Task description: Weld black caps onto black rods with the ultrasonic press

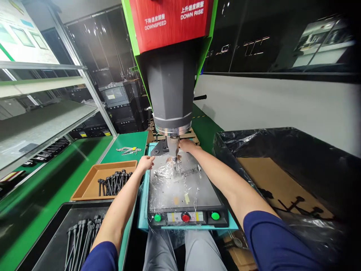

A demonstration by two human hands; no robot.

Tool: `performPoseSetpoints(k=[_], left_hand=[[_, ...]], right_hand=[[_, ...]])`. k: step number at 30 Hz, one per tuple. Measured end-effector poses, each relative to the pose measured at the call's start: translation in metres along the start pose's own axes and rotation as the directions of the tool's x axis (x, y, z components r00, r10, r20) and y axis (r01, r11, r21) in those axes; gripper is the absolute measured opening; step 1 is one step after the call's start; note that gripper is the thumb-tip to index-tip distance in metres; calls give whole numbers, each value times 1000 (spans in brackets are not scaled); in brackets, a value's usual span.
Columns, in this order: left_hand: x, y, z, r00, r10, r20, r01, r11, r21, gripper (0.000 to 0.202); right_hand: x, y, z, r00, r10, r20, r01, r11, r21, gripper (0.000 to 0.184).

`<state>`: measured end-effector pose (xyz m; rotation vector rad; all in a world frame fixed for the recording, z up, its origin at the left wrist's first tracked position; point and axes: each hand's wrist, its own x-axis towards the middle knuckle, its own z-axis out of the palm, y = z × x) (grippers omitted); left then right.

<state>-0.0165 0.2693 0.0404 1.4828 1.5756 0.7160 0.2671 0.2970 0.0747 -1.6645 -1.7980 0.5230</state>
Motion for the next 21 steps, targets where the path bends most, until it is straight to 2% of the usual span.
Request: performPoseSetpoints(k=[3, 5, 7, 9, 11, 13, 15, 16, 19, 21], left_hand=[[-12, 3, -6, 997, 42, -65, -36, 996, 84, 29], [-26, 4, 0, 968, 204, -148, -170, 962, 215, 26], [-43, 6, 14, 883, 441, -162, -372, 867, 333, 26], [-60, 8, 29, 800, 587, -123, -520, 782, 344, 25], [-78, 9, 37, 776, 619, -123, -564, 768, 303, 24], [-99, 3, 36, 773, 607, -183, -557, 788, 262, 24], [-124, -15, 27, 767, 586, -261, -546, 810, 214, 26], [-138, -28, 22, 767, 570, -296, -536, 822, 194, 27], [-183, -82, 16, 787, 482, -385, -447, 876, 181, 28], [-210, -120, 22, 807, 412, -423, -343, 910, 232, 30]], right_hand=[[-18, -3, -16, 996, 67, -60, -73, 991, -111, 24], [-41, -3, -21, 993, 57, -105, -73, 985, -154, 23], [-70, -2, -21, 986, -6, -167, -23, 985, -170, 25], [-103, 2, -18, 971, -74, -228, 39, 987, -155, 27], [-140, 11, -12, 952, -108, -288, 79, 991, -109, 28], [-180, 28, -6, 930, -97, -356, 88, 995, -40, 30], [-223, 52, 5, 910, -32, -413, 54, 998, 42, 35], [-245, 66, 12, 902, 36, -431, -2, 997, 79, 37], [-310, 110, 42, 873, 253, -417, -212, 967, 142, 46], [-345, 135, 65, 855, 350, -384, -326, 937, 126, 58]])
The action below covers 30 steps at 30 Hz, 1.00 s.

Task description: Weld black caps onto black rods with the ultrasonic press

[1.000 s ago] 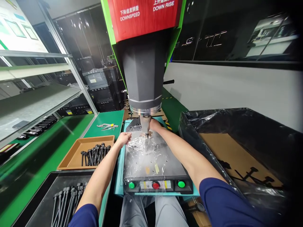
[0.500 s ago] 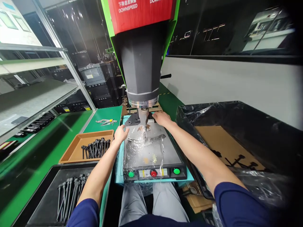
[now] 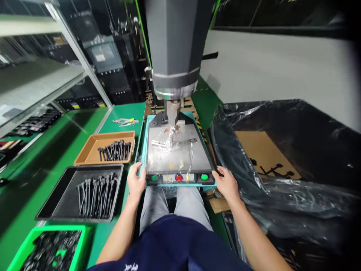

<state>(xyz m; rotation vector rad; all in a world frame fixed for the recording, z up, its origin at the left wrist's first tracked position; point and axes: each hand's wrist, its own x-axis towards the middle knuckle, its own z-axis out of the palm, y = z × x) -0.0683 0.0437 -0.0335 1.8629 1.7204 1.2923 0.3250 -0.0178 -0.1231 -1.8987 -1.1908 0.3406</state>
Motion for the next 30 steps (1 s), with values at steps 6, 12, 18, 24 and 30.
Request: performPoseSetpoints(k=[6, 12, 18, 24, 30], left_hand=[[-66, -50, 23, 994, -42, 102, 14, 963, 268, 79], [-52, -73, 51, 989, -95, 118, 58, 958, 282, 94], [-35, -76, 63, 985, -109, 132, 71, 961, 268, 97], [-35, -77, 64, 985, -122, 126, 84, 958, 274, 91], [-35, -82, 63, 989, -71, 126, 32, 956, 292, 90]], right_hand=[[-36, 42, 34, 994, 88, 66, -82, 992, -91, 94], [-26, 33, 47, 992, 127, 28, -124, 988, -97, 90], [-21, 32, 49, 982, 189, -1, -188, 977, -100, 85], [-26, 25, 49, 975, 224, 0, -223, 970, -93, 84], [-27, 29, 52, 979, 202, -8, -202, 976, -77, 84]])
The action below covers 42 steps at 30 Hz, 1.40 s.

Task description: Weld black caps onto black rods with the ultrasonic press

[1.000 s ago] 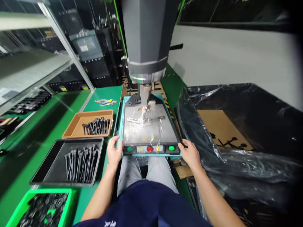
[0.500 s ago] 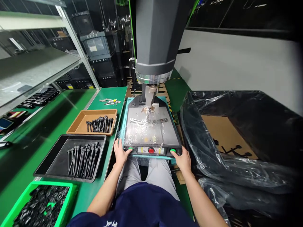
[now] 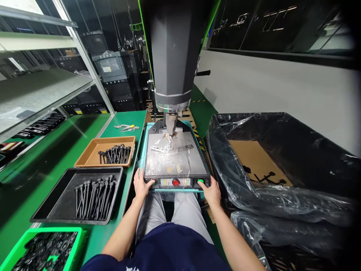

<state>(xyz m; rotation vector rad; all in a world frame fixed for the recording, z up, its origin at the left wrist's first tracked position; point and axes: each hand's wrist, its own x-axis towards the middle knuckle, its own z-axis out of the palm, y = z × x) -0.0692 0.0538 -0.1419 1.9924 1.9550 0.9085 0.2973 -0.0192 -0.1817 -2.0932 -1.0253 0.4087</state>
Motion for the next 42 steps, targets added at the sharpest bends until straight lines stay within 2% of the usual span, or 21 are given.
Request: performPoseSetpoints(k=[8, 16, 20, 22, 26, 30, 32, 34, 36, 39, 42], left_hand=[[3, -5, -1, 1000, -5, 16, 5, 1000, 10, 93], [4, -5, 2, 999, -30, 20, 30, 1000, -6, 93], [1, -3, 0, 998, -53, 39, 53, 998, -15, 90], [-2, -3, -2, 997, -59, 58, 61, 998, -31, 89], [-7, -1, -4, 997, -59, 57, 64, 993, -101, 90], [-1, 5, -8, 999, -46, -5, 45, 987, -156, 82], [7, 10, -10, 998, -42, -44, 34, 985, -170, 73], [21, 16, -13, 997, -17, -76, 3, 984, -180, 64], [40, 24, -14, 997, 28, -74, -41, 983, -177, 58], [73, 39, -15, 998, 64, 26, -60, 990, -130, 62], [104, 51, -15, 984, 26, 175, -15, 998, -64, 69]], right_hand=[[3, 8, 3, 999, -50, 9, 49, 998, 35, 94], [1, 24, 4, 996, 21, 91, -43, 968, 249, 99], [3, 17, -4, 995, 57, 79, -74, 970, 231, 99], [4, 8, -9, 1000, 17, 15, -19, 982, 188, 94], [8, -21, -19, 981, -159, -109, 172, 978, 121, 76], [17, -57, -21, 944, -299, -138, 309, 949, 58, 66], [22, -73, -18, 956, -288, -52, 290, 955, 56, 65], [27, -87, -12, 968, -233, 88, 230, 972, 44, 63], [30, -99, -3, 966, -184, 184, 184, 983, 14, 62], [34, -116, 11, 968, -136, 211, 125, 990, 68, 61], [35, -131, 21, 970, -48, 237, -40, 934, 356, 64]])
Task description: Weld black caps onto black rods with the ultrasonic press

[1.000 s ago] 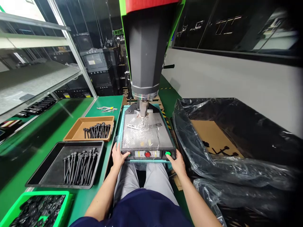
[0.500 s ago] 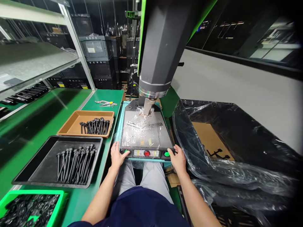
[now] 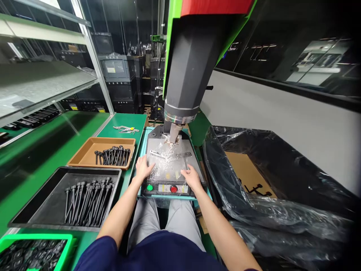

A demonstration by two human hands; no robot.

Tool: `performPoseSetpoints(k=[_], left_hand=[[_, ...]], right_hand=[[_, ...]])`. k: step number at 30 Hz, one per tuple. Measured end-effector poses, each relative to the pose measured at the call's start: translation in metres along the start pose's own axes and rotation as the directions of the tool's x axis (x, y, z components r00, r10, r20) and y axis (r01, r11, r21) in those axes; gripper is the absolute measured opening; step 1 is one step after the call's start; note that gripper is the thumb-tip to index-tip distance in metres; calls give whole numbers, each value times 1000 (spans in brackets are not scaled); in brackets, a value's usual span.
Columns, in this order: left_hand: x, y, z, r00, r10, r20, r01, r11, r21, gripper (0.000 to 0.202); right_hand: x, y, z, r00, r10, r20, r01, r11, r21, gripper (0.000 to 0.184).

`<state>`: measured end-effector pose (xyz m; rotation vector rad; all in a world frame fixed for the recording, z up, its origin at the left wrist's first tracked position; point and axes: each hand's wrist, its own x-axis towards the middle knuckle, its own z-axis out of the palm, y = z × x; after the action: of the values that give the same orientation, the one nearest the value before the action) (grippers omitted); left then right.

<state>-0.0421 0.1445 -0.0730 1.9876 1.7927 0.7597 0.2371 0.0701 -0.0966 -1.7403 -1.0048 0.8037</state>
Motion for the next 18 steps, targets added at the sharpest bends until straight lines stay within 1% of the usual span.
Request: performPoseSetpoints(k=[2, 5, 7, 9, 11, 14, 16, 18], left_hand=[[15, 4, -4, 996, -16, 84, 15, 1000, 10, 72], [25, 5, -11, 988, -6, 155, 10, 1000, -22, 73], [24, 4, -18, 985, 15, 171, -7, 999, -51, 64], [19, 4, -25, 981, 63, 186, -46, 995, -92, 50], [13, 6, -33, 971, 113, 208, -90, 989, -120, 40], [6, 17, -42, 953, 176, 246, -160, 984, -83, 37], [3, 30, -45, 933, 236, 271, -229, 972, -57, 40], [2, 46, -45, 902, 293, 316, -298, 954, -34, 46]], right_hand=[[0, -7, 6, 998, 52, 31, -57, 979, 195, 65], [-8, -16, 8, 993, 72, 90, -99, 931, 351, 68], [-19, -21, 5, 992, 79, 102, -118, 873, 474, 74], [-36, -21, 1, 993, 91, 80, -120, 812, 571, 78], [-60, -17, -2, 993, 111, 42, -114, 785, 609, 79], [-111, -1, -1, 987, 160, 24, -140, 770, 622, 79], [-151, 12, 5, 979, 196, 53, -186, 759, 624, 79], [-188, 24, 11, 960, 254, 119, -271, 728, 630, 80]])
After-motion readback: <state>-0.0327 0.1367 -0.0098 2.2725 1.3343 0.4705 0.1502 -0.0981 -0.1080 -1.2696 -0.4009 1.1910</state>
